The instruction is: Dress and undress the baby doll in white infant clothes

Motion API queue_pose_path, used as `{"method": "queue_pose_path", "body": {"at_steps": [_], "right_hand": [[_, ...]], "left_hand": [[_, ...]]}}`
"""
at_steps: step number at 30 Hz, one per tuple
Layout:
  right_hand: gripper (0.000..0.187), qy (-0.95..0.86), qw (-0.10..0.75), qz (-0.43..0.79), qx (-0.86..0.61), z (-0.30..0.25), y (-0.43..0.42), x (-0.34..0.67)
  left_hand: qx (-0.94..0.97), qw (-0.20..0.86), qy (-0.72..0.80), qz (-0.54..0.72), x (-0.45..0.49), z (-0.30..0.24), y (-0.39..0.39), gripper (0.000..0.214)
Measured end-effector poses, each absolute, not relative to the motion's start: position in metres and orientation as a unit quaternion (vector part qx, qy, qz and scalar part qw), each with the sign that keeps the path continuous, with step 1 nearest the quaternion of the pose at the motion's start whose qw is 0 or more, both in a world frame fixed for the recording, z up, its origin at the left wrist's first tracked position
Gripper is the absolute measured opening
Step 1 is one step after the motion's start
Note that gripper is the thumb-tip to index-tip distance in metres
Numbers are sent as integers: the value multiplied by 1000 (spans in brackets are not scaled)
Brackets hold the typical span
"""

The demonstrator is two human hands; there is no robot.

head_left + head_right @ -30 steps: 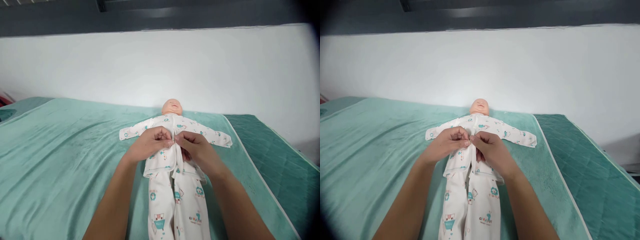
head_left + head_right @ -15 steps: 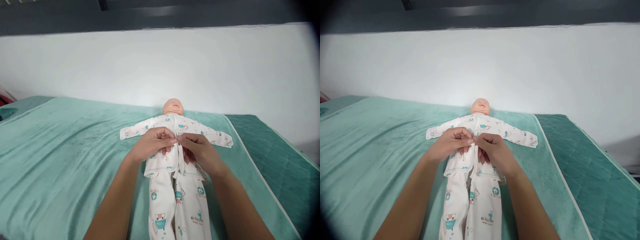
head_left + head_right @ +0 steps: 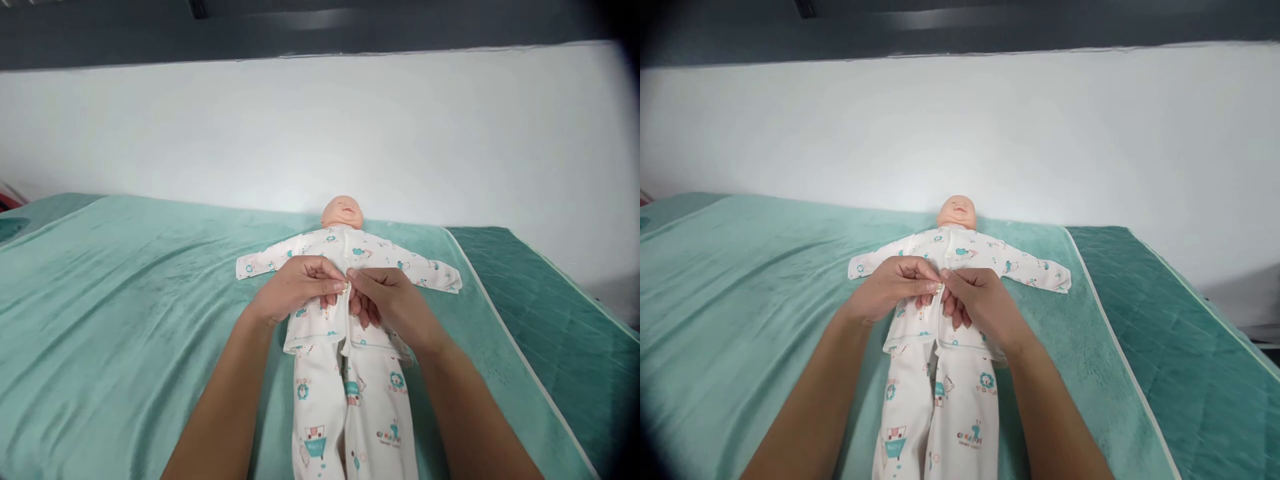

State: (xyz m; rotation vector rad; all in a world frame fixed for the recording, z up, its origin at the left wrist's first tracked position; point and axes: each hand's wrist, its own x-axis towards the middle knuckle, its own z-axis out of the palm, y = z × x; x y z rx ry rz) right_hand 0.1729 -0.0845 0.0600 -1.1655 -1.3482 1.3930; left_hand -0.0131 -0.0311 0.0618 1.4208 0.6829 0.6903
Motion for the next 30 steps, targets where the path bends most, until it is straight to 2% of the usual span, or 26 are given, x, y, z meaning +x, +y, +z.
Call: {"method": "queue_pose_path", "body": {"at_steps": [16,24,30], "right_hand": [[33,-499,468,578,-445,56,-84,171],[37,-491,469,577,-453,57,-85,170],[39,-491,465,576,-460,58,-85,171]], "left_hand": [[661,625,321,262,-10,69,-39,25],[678,582,370,253,-10,75,-45,11],[682,584,370,240,-15,77,-42,13]]}}
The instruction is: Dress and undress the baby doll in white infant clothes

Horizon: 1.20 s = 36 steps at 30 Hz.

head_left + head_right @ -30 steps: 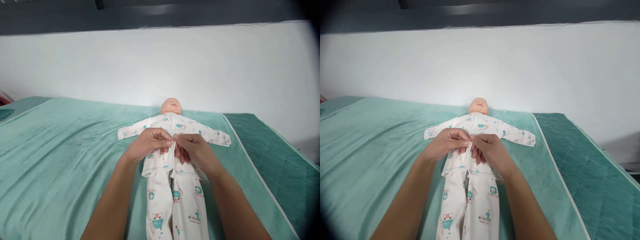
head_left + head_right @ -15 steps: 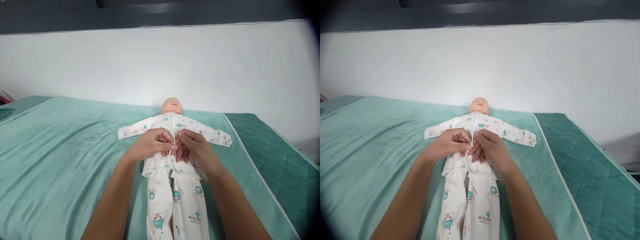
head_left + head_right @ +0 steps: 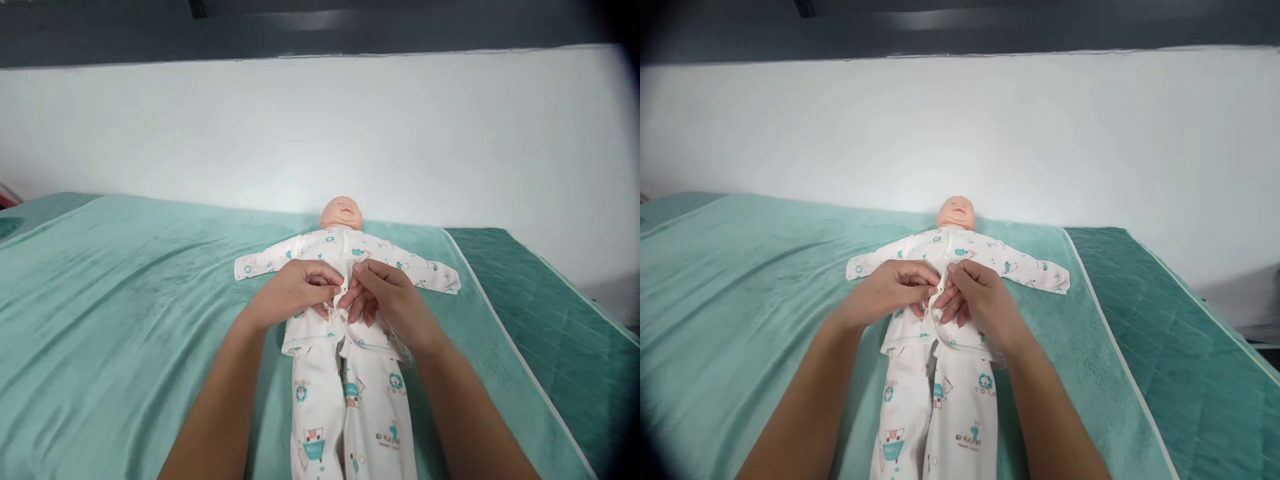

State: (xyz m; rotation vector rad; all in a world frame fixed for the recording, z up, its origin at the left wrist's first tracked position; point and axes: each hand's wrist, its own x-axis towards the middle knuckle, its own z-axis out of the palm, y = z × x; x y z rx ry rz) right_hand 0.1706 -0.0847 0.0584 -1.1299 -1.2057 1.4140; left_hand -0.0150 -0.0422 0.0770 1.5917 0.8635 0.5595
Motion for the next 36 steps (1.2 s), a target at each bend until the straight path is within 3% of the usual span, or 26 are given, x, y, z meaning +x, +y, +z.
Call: {"method": "queue_pose_path", "body": {"at_steps": [16,24,36], "right_hand": [[35,-505,444,552,-493,57,-84,171],[33,-506,444,562,-480,58,-84,174],[31,-504,457,563,-469,56,-84,174]], "left_hand": [[643,623,347,279,-18,71,-37,30],[655,608,359,268,-17,70,-36,19],[674,590,369,249,-20,74,-38,23]]}}
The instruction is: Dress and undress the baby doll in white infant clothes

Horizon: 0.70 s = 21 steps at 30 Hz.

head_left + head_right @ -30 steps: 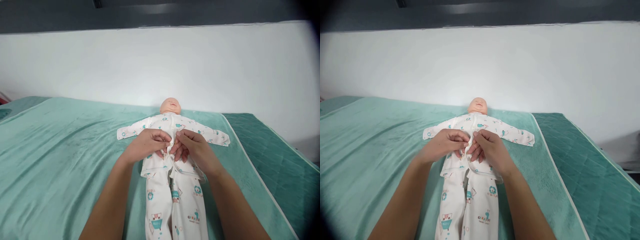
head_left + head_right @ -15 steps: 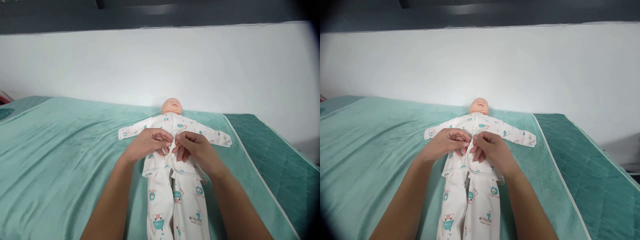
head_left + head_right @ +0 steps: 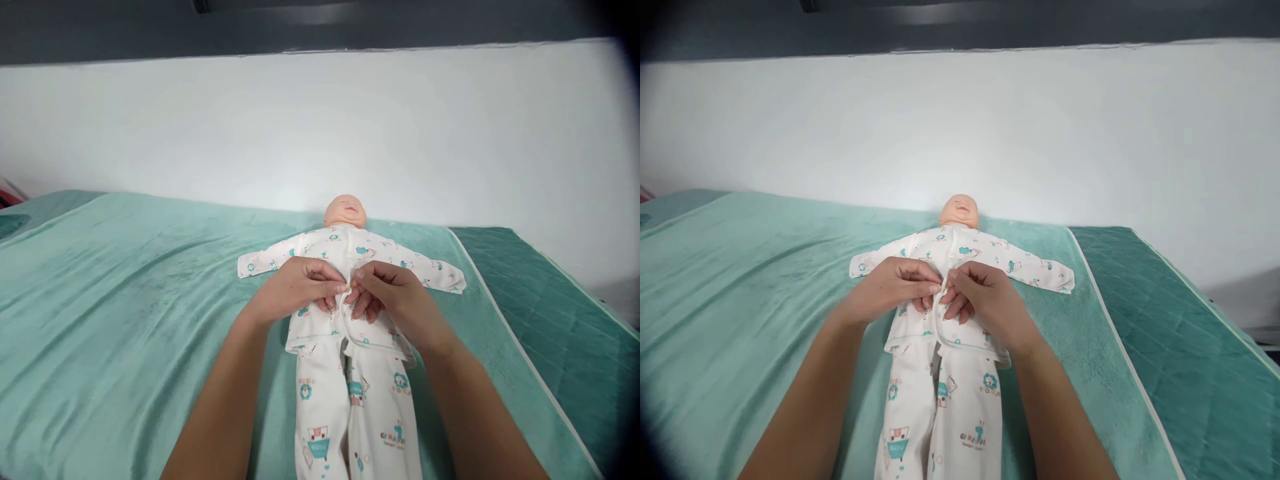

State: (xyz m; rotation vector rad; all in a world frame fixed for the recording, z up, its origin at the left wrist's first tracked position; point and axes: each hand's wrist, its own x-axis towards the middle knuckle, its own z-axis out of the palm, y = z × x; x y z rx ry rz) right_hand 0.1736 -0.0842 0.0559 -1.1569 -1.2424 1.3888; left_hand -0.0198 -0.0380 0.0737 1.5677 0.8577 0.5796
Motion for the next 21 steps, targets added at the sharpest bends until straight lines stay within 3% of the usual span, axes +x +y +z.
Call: {"method": "queue_pose_path", "body": {"at_steps": [11,21], "right_hand": [[31,-509,457,561,-467,52,-84,175],[28,-514,457,564,-458,53,-83,175]], "left_hand": [[685,569,382,248,-16,73,-41,7],[673,583,357,283,-14,69,-39,20]]}}
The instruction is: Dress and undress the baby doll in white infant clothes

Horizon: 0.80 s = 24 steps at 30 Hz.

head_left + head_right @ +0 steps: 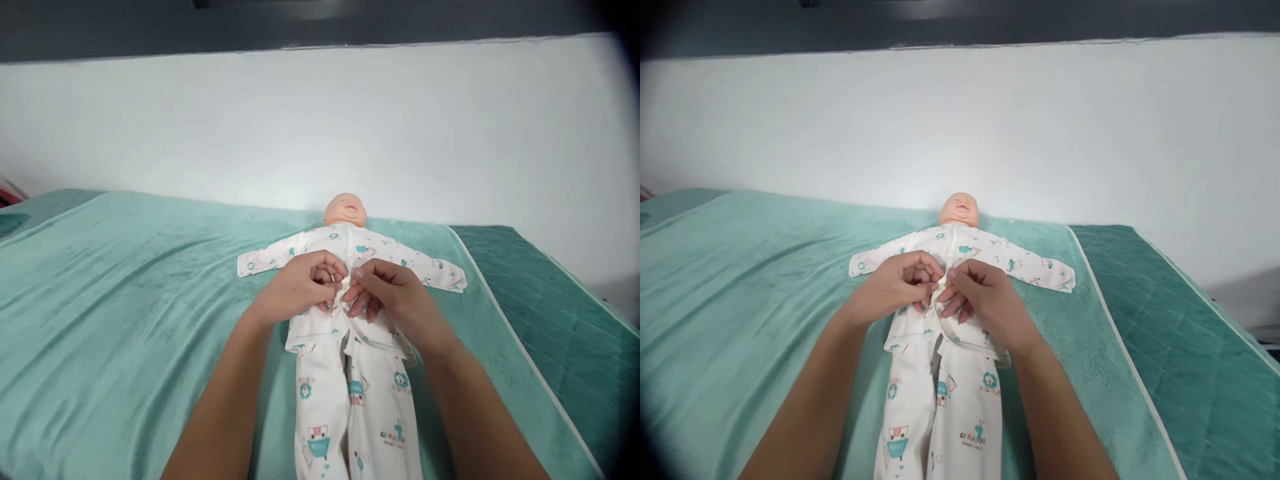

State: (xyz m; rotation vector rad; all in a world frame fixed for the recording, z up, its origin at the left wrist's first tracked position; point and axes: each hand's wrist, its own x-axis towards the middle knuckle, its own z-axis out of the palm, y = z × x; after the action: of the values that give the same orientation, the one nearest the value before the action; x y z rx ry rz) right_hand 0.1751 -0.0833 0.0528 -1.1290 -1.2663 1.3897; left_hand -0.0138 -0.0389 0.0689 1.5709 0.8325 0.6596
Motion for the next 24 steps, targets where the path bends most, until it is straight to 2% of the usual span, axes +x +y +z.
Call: {"method": "queue_pose_path", "body": {"at_steps": [9,16,20,22,24], "right_hand": [[21,-540,435,552,-462,53,-83,177],[19,-550,429,556,-452,53,-84,176],[20,-546,419,568,-451,55,-86,176],[19,-538,446,567,-436,54,-86,177],[16,-516,512,549,-413,52,-85,178]], "left_hand": [[660,623,326,263,-19,70,-37,17],[665,627,332,234,-21,73,-37,21],[682,623,322,205,-22,74,-38,16],[687,615,323,216,-22,74,-39,15],[683,609,328,235,-21,73,-39,19]]}}
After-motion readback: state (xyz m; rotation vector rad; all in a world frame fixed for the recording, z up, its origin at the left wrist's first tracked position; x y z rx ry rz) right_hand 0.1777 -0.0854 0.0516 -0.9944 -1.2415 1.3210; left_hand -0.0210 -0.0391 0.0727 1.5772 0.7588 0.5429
